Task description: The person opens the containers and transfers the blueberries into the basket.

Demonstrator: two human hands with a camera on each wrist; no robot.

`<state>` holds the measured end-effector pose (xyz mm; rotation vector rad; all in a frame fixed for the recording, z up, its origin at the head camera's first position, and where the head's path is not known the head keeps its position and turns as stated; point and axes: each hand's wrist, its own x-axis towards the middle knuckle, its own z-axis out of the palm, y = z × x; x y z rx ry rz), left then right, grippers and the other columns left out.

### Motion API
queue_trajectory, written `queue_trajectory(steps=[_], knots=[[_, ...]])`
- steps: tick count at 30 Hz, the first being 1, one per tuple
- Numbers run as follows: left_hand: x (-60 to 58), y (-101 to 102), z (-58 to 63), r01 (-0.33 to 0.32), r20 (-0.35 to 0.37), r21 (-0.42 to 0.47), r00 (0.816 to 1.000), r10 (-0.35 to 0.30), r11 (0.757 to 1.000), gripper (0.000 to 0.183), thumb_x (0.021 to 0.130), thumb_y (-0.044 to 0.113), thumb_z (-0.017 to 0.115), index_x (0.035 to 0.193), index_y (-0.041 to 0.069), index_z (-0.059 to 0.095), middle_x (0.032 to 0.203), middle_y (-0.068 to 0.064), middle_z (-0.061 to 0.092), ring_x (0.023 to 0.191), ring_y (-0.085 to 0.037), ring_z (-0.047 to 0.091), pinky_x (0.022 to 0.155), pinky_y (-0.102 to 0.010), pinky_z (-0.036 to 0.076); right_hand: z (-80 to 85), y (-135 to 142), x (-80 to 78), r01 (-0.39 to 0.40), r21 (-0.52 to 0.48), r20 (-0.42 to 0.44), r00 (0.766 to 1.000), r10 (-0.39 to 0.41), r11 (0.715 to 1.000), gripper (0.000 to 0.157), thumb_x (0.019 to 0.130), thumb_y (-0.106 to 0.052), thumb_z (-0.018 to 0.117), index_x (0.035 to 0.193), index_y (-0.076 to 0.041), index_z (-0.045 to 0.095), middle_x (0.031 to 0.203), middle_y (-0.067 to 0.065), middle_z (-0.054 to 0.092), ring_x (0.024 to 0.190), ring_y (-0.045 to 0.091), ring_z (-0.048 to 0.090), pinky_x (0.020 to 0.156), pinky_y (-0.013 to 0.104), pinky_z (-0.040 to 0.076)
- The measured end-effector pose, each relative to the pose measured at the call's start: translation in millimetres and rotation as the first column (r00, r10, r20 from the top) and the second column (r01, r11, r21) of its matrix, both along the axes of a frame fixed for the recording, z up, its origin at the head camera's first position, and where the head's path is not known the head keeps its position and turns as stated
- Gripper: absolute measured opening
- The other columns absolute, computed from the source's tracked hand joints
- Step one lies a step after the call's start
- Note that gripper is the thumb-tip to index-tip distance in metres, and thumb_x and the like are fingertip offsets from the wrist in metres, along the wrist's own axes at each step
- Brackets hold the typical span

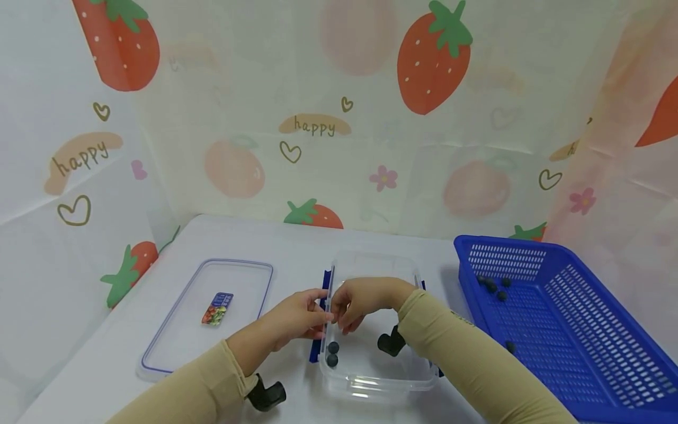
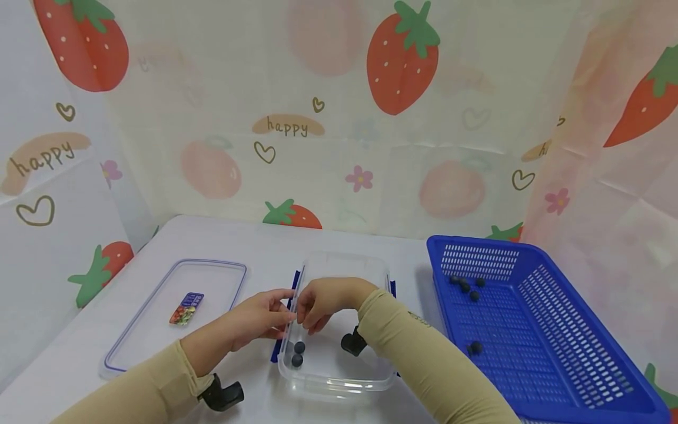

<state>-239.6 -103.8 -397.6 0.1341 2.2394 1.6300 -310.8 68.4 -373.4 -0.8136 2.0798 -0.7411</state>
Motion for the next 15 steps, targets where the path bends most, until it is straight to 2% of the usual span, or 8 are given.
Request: queue_trajectory(steps=[15], knots=[[-0.1,0.0,1.4,-0.003,-0.007,-0.025,1.000,0.002,1.000,0.062,0.086,0.018,0.063,0.140,0.008,0.033,0.087,-0.010,0.057,0.071,-0.018,0.059,0.069,-0.029,0.055,-23.5,-4.7,4.0,0.008,0.145,0.107,0.994,-0.024,0.989,0.012,0.079,0.000,0.067,0.088,-0.007,0.066,0.086,0.009,0.065,0.075,0.020,0.065,0.069,0.031,0.055]])
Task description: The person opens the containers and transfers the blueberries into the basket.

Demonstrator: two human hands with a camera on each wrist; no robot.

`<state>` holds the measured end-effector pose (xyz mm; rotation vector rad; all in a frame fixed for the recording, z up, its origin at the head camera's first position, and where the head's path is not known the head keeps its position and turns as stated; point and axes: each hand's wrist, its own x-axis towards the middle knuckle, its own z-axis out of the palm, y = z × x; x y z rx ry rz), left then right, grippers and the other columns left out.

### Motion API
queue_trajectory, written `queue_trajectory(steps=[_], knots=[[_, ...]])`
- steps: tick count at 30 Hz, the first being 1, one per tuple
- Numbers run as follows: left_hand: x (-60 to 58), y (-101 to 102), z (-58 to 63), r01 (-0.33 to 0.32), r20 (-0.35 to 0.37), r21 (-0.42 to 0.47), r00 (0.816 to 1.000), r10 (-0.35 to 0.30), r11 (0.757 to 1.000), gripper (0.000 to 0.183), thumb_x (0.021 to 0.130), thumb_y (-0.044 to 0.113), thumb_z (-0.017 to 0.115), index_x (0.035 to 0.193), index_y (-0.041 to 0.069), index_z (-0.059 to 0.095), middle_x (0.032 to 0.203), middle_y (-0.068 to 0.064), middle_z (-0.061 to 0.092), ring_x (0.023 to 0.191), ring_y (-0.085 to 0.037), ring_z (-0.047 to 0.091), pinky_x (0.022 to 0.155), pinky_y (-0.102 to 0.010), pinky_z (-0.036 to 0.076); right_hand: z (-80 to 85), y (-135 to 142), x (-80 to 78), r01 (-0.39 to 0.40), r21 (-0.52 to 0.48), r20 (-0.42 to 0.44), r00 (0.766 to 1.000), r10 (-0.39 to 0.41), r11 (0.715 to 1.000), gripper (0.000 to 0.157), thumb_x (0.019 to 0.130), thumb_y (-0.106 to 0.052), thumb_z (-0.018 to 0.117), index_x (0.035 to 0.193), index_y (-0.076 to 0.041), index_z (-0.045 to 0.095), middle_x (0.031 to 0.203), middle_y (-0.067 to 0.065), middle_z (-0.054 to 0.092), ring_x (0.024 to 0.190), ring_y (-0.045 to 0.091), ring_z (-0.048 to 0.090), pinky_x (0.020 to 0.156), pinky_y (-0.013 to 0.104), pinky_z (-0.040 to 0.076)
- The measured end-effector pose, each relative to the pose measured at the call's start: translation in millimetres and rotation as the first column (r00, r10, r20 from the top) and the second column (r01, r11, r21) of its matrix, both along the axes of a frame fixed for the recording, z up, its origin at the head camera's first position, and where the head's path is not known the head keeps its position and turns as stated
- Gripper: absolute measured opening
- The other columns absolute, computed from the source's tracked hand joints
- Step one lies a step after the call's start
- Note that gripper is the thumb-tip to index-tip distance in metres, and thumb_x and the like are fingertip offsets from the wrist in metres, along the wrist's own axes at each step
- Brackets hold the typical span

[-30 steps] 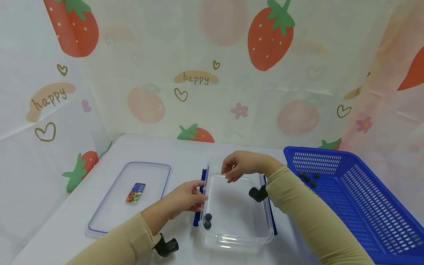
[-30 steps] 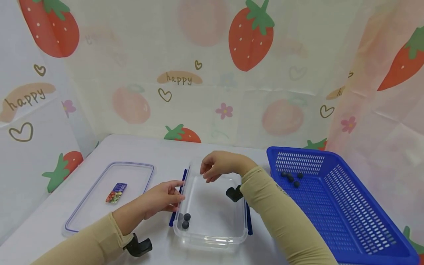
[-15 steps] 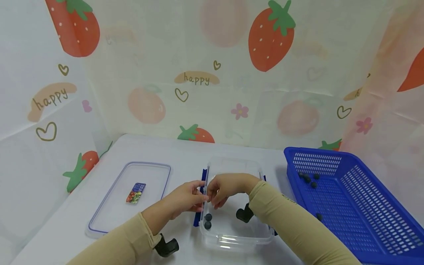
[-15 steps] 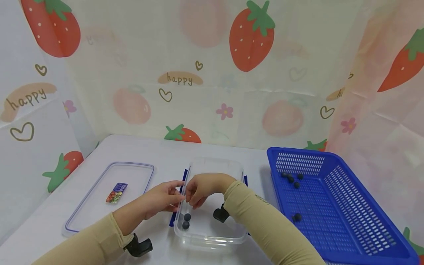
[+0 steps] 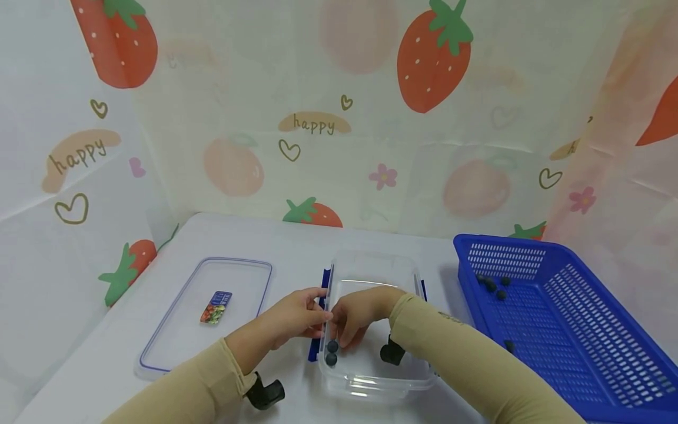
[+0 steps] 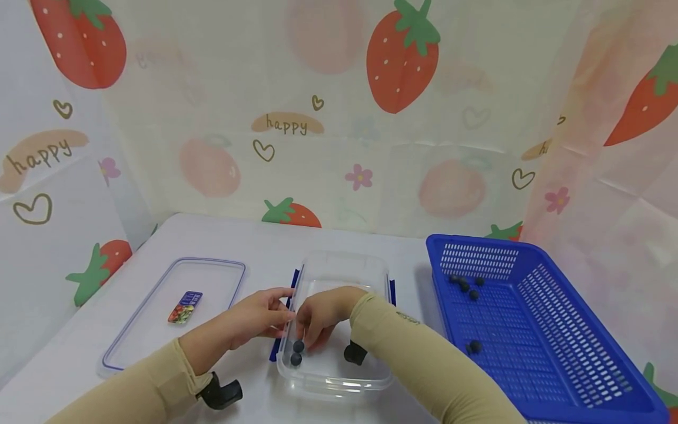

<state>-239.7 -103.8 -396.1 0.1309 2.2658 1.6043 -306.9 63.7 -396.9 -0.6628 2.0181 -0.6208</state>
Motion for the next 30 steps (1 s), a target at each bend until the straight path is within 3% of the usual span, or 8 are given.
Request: queue_trajectory(steps=[13,20,23,30], knots=[[-1.5,-1.0,-1.3,-0.005,0.002,0.012,1.000,0.005,1.000,0.061,0.086,0.015,0.063,0.140,0.007,0.034,0.087,-0.010,0.057,0.071,-0.018,0.059,0.069,-0.029,0.055,-6.8,-2.1,-5.2,-0.025,-0.039,0.005,1.000,0.025,0.999,0.012,0.081,0.002,0.064,0.090,-0.005,0.066,0.088,0.008,0.065,0.077,0.016,0.064,0.071,0.029,0.055],[-1.0,0.0,-1.4,-0.003,0.004,0.013,1.000,0.003,1.000,0.061,0.086,0.015,0.063,0.139,0.007,0.034,0.087,-0.011,0.057,0.071,-0.017,0.057,0.069,-0.028,0.055,-4.8,-3.2,-11.2,0.082,-0.106,-0.135,0.986,-0.096,0.991,0.011,0.079,0.000,0.067,0.087,-0.007,0.069,0.080,0.004,0.067,0.073,0.013,0.062,0.070,0.027,0.055],[-0.6,0.6,-0.9,-0.001,0.003,0.018,1.000,0.001,1.000,0.060,0.087,0.014,0.062,0.139,0.006,0.034,0.087,-0.011,0.057,0.071,-0.017,0.057,0.069,-0.028,0.055,-2.8,-3.5,-12.8,0.110,-0.122,-0.143,0.982,-0.127,0.986,0.009,0.080,0.000,0.067,0.087,-0.005,0.070,0.080,0.004,0.068,0.073,0.015,0.064,0.069,0.028,0.055],[-1.1,1.1,-0.7,-0.003,0.005,0.013,1.000,0.003,1.000,0.061,0.086,0.016,0.063,0.139,0.008,0.034,0.086,-0.010,0.056,0.071,-0.018,0.057,0.069,-0.028,0.055,4.6,-1.0,-14.0,0.104,-0.122,-0.137,0.983,-0.120,0.987,0.009,0.081,0.000,0.065,0.087,-0.004,0.069,0.081,0.005,0.068,0.075,0.016,0.064,0.070,0.029,0.055]])
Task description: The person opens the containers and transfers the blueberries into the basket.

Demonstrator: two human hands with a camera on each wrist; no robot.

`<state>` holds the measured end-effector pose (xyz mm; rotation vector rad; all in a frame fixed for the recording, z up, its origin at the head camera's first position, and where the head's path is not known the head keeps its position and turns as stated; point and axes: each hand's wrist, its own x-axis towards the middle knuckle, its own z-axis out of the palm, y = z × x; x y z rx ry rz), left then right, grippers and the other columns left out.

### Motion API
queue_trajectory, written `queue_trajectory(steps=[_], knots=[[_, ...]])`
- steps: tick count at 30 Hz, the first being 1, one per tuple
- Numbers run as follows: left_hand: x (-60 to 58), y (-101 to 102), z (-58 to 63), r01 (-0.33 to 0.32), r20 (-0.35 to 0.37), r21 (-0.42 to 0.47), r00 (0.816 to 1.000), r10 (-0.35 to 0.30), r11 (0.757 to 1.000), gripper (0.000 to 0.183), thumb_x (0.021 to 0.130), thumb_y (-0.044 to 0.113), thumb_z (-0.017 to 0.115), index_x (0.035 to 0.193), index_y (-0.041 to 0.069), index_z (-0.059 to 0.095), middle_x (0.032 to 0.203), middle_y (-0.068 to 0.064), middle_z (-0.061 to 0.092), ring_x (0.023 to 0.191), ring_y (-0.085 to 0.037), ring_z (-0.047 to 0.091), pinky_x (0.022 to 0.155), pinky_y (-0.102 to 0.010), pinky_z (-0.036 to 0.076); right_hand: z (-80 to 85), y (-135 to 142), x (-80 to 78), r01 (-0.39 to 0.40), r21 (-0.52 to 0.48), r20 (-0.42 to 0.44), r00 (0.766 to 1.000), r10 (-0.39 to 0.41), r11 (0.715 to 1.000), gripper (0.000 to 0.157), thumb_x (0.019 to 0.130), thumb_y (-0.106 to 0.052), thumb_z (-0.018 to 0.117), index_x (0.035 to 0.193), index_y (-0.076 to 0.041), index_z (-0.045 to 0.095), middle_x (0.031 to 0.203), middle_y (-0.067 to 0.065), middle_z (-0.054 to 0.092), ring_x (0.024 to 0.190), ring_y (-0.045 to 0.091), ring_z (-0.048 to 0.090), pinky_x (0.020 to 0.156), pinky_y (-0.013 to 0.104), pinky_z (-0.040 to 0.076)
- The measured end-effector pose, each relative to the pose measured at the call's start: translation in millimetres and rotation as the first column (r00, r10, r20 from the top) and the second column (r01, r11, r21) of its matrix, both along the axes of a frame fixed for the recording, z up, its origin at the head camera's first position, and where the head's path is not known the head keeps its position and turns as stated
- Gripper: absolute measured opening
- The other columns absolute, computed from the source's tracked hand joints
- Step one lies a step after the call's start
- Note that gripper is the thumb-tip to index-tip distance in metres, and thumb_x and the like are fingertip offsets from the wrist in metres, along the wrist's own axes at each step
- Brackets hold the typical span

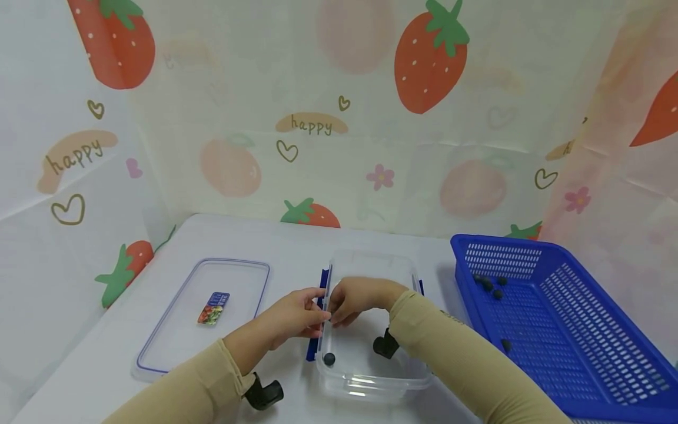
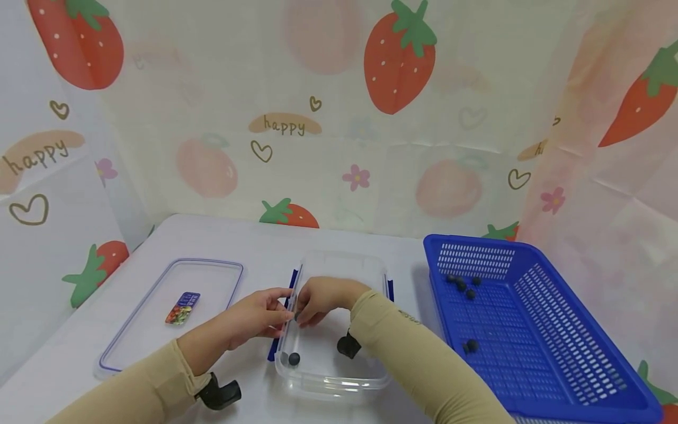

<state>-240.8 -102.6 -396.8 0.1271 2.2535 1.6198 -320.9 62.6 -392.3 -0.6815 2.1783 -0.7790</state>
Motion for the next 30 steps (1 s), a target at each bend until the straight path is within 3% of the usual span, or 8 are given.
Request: queue_trajectory(steps=[14,22,30], knots=[[-0.9,1.3,-2.6,-0.013,-0.005,-0.003,1.000,0.013,1.000,0.061,0.086,0.016,0.063,0.139,0.008,0.034,0.085,-0.010,0.057,0.069,-0.018,0.057,0.067,-0.029,0.055,27.9,14.3,-6.7,-0.073,-0.002,-0.052,0.996,0.073,0.997,0.014,0.079,0.007,0.063,0.090,-0.001,0.065,0.085,0.010,0.062,0.079,0.017,0.065,0.071,0.029,0.055],[0.4,1.7,-1.1,-0.017,-0.006,0.011,1.000,0.017,1.000,0.061,0.087,0.015,0.063,0.140,0.007,0.034,0.086,-0.010,0.057,0.070,-0.018,0.057,0.068,-0.029,0.055,55.0,48.0,-18.9,-0.033,-0.104,-0.133,0.991,0.018,0.994,0.013,0.080,-0.001,0.066,0.090,-0.006,0.060,0.088,0.010,0.062,0.085,0.025,0.064,0.073,0.032,0.054],[1.6,1.5,-0.8,-0.007,-0.010,0.018,1.000,0.007,1.000,0.061,0.087,0.014,0.062,0.140,0.006,0.033,0.085,-0.010,0.057,0.069,-0.017,0.056,0.068,-0.027,0.054,84.7,99.5,-26.0,0.046,-0.230,-0.128,0.989,-0.077,0.972,0.017,0.082,0.001,0.063,0.098,-0.001,0.057,0.095,0.014,0.064,0.094,0.027,0.063,0.081,0.035,0.052]])
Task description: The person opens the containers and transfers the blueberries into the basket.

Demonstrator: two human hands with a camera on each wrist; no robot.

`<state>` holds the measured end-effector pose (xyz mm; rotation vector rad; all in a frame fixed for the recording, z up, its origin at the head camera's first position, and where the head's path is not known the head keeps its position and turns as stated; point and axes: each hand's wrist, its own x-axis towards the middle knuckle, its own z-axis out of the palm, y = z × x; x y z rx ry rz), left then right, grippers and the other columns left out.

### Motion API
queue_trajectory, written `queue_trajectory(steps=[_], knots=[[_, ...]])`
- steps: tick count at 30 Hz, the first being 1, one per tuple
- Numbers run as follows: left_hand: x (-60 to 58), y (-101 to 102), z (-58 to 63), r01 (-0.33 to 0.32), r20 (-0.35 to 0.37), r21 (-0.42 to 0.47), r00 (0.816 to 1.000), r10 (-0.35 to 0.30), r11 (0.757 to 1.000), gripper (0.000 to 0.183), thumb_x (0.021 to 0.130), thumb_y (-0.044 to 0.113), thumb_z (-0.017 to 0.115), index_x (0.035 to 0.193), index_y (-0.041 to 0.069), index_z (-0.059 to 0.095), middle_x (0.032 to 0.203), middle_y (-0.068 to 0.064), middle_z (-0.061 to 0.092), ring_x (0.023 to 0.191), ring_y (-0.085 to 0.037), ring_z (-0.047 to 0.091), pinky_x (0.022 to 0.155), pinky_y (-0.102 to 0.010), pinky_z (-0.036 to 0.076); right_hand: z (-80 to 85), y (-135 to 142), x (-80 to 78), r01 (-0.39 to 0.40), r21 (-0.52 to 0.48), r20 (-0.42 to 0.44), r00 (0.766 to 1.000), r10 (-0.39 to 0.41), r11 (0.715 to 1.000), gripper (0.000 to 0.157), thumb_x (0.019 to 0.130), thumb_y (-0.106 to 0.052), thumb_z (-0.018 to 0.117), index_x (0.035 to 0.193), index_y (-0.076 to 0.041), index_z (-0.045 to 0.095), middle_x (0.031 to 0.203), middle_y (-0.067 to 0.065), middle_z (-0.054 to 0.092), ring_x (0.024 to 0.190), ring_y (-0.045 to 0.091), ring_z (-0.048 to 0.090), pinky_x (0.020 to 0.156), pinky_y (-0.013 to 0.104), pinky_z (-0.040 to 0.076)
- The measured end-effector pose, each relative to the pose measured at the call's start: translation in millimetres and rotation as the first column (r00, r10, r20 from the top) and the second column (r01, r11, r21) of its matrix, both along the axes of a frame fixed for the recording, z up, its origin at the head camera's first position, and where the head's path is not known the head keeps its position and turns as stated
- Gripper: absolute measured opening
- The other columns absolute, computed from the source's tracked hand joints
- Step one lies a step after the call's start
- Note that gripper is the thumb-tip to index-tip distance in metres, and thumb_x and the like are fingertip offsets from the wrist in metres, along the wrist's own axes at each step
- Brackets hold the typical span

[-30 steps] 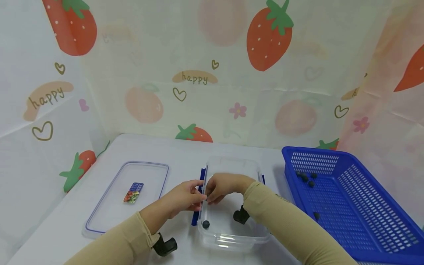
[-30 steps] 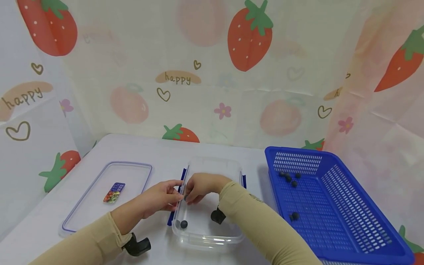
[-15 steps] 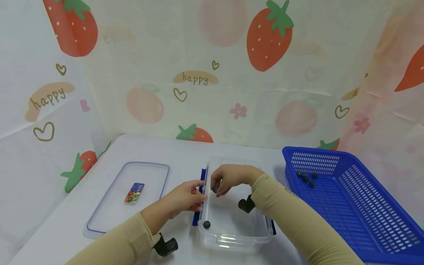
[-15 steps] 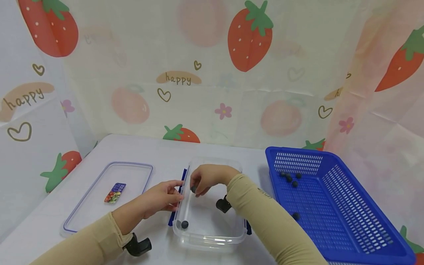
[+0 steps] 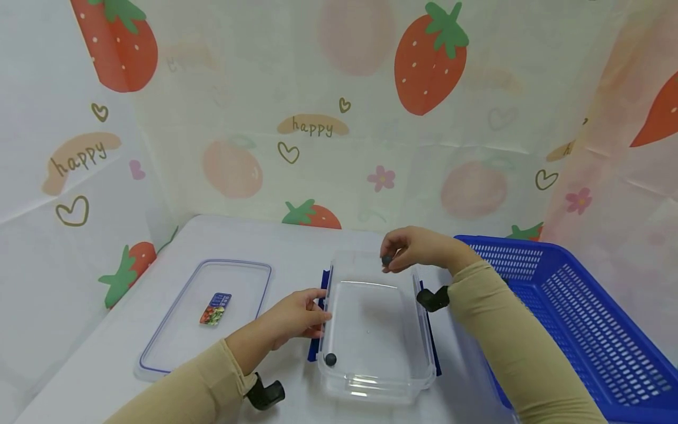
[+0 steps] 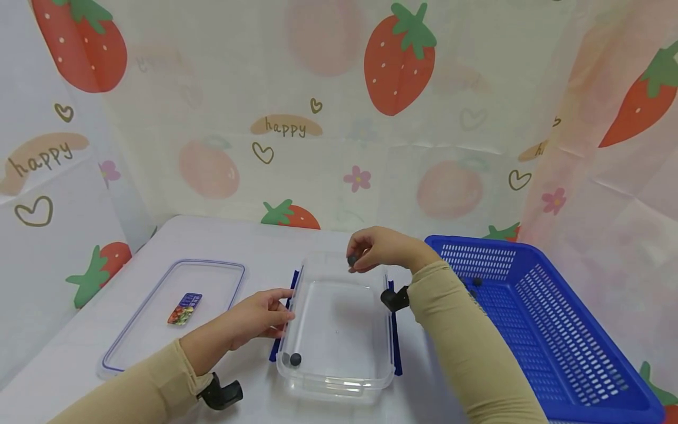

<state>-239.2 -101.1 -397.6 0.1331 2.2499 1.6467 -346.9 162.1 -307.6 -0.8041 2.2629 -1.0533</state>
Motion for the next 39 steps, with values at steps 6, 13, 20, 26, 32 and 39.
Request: queue_trajectory(steps=[6,13,20,26,32,39], knots=[[-0.2,-0.9,-0.6,0.008,-0.005,-0.002,1.000,-0.008,1.000,0.062,0.086,0.016,0.063,0.140,0.006,0.033,0.085,-0.010,0.057,0.069,-0.017,0.057,0.069,-0.027,0.054,19.1,38.0,-0.8,0.068,-0.042,-0.048,0.996,-0.070,0.997,0.022,0.083,-0.004,0.064,0.103,0.002,0.055,0.100,0.016,0.063,0.096,0.027,0.062,0.083,0.035,0.051],[0.0,-0.4,-0.8,0.009,-0.010,-0.008,1.000,-0.009,1.000,0.062,0.087,0.017,0.063,0.140,0.006,0.033,0.085,-0.010,0.057,0.069,-0.017,0.057,0.069,-0.027,0.054,24.7,85.6,-3.9,0.205,-0.079,-0.053,0.976,-0.209,0.976,0.026,0.085,-0.007,0.064,0.105,0.003,0.053,0.103,0.016,0.063,0.097,0.024,0.062,0.084,0.033,0.050],[0.8,0.8,-0.3,0.003,-0.007,-0.010,1.000,-0.003,1.000,0.060,0.087,0.015,0.062,0.140,0.006,0.033,0.085,-0.010,0.057,0.069,-0.017,0.057,0.069,-0.028,0.054,15.0,138.7,-5.8,0.263,-0.147,-0.041,0.961,-0.272,0.953,0.031,0.085,-0.002,0.061,0.108,0.012,0.046,0.098,0.013,0.063,0.093,0.018,0.063,0.081,0.030,0.052],[-0.3,0.6,-1.5,0.001,-0.005,-0.020,1.000,-0.001,1.000,0.060,0.088,0.015,0.061,0.140,0.006,0.033,0.085,-0.010,0.058,0.069,-0.017,0.057,0.069,-0.028,0.055,2.2,175.5,-2.8,0.346,-0.115,0.022,0.938,-0.346,0.931,0.029,0.084,0.003,0.059,0.107,0.014,0.045,0.097,0.010,0.062,0.090,0.015,0.063,0.080,0.028,0.052],[-2.5,-0.3,-2.7,0.004,0.005,-0.022,1.000,-0.004,1.000,0.063,0.086,0.017,0.063,0.140,0.007,0.033,0.085,-0.011,0.058,0.069,-0.018,0.058,0.069,-0.028,0.054,-10.8,192.7,-0.5,0.368,-0.009,0.027,0.929,-0.368,0.930,0.029,0.083,0.003,0.059,0.107,0.014,0.046,0.098,0.013,0.060,0.089,0.015,0.062,0.082,0.030,0.051],[-2.4,-0.6,-2.3,0.009,0.003,-0.018,1.000,-0.009,1.000,0.063,0.086,0.018,0.063,0.140,0.007,0.032,0.086,-0.010,0.058,0.070,-0.018,0.058,0.070,-0.028,0.054,-16.8,196.8,-0.8,0.382,0.040,0.027,0.923,-0.383,0.923,0.028,0.084,0.003,0.057,0.109,0.012,0.047,0.101,0.015,0.059,0.094,0.021,0.061,0.086,0.037,0.050]])
